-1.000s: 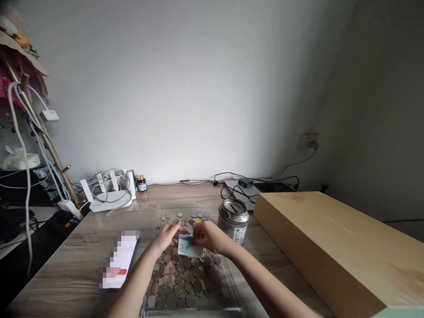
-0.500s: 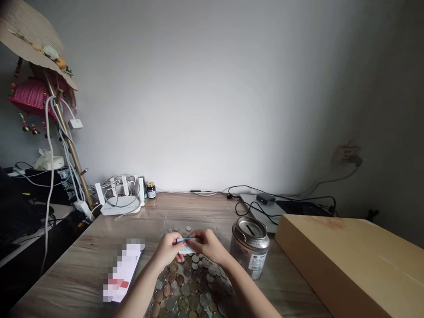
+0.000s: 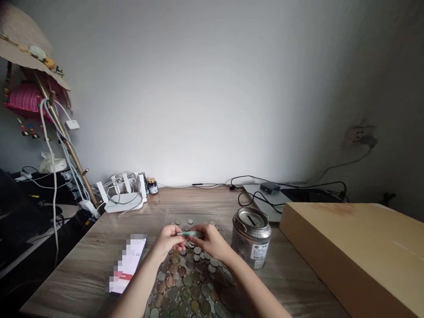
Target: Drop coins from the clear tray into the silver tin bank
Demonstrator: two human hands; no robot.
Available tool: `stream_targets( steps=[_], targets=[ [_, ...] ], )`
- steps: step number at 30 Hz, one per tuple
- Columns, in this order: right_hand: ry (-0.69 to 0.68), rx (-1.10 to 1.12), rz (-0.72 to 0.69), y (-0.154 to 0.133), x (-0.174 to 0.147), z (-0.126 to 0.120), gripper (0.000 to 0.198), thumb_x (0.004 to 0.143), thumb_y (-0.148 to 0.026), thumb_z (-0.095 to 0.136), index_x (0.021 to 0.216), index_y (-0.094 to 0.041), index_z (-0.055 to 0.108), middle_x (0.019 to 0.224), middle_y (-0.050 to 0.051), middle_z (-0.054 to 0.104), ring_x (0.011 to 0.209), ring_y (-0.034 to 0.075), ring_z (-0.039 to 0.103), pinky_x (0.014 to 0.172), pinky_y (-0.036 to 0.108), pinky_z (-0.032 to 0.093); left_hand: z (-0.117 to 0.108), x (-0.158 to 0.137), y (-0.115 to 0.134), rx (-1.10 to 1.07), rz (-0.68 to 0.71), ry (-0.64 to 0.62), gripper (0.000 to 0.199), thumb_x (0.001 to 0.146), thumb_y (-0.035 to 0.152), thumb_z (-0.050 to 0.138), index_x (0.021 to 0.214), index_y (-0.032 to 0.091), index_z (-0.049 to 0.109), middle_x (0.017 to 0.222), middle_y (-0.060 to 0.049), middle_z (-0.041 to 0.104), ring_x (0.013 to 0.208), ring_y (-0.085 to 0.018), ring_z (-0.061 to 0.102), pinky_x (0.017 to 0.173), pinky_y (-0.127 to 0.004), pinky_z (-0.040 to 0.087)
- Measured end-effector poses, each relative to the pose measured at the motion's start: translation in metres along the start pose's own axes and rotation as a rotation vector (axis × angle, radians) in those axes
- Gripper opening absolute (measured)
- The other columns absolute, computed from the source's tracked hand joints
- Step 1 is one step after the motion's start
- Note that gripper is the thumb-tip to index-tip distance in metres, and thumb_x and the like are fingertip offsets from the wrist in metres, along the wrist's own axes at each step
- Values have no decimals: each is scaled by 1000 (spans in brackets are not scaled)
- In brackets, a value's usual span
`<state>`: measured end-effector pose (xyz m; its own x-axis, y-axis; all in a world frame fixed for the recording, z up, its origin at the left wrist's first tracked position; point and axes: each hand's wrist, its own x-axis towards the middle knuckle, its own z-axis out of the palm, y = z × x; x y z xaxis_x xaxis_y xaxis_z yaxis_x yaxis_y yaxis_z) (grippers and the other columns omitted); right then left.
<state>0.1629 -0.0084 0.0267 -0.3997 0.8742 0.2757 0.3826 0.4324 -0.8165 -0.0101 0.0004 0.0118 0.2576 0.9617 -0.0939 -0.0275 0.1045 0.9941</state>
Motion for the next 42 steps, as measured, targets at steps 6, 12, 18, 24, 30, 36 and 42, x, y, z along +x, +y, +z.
stream_targets(
  steps=[6,12,18,24,30,36,42],
  targets=[
    [52,168,173,17,6,-2,28,68,-41,57,71,-14,58,55,-1,57,47,11,52,45,21,39,6,-1,2,56,-14,-12,34,59,43,68,72,13,58,67,-6,67,61,-15,64,48,-21,43],
    [210,95,75,6,6,-4,28,58,-41,67,63,-14,60,56,-1,57,54,11,50,51,21,38,11,-3,4,59,-4,-18,35,54,42,71,65,14,54,59,-3,66,56,-15,63,45,-19,41],
    [200,391,96,-19,11,9,35,59,-48,64,61,-14,55,57,0,58,53,12,52,53,23,41,10,-9,9,-136,93,-70,34,57,40,71,70,12,57,64,-5,67,57,-14,63,47,-18,41],
    [392,-256,-16,-63,-12,-5,27,73,-42,53,62,-18,59,61,3,63,57,14,56,53,22,39,11,-7,7,-69,160,-51,41,57,49,69,72,12,61,70,-8,68,67,-18,64,54,-23,47],
    [684,-647,402,-77,-27,-120,23,65,-39,59,66,-16,61,63,5,63,58,16,56,50,24,37,3,2,4,1,202,-10,36,58,44,67,75,13,62,77,-8,67,72,-18,62,53,-22,46],
    [352,-837,684,-52,-23,-141,11,59,-27,59,63,-17,57,61,5,62,61,17,58,50,23,37,2,2,1,82,161,-60,23,62,35,61,73,15,61,76,-6,65,69,-16,61,49,-20,42],
    [348,-930,755,-50,-20,-133,13,61,-26,54,69,-18,61,77,9,64,73,21,59,54,26,40,3,3,-4,199,177,-83,17,64,29,56,72,14,60,75,-6,65,68,-15,61,48,-19,39]
  ],
)
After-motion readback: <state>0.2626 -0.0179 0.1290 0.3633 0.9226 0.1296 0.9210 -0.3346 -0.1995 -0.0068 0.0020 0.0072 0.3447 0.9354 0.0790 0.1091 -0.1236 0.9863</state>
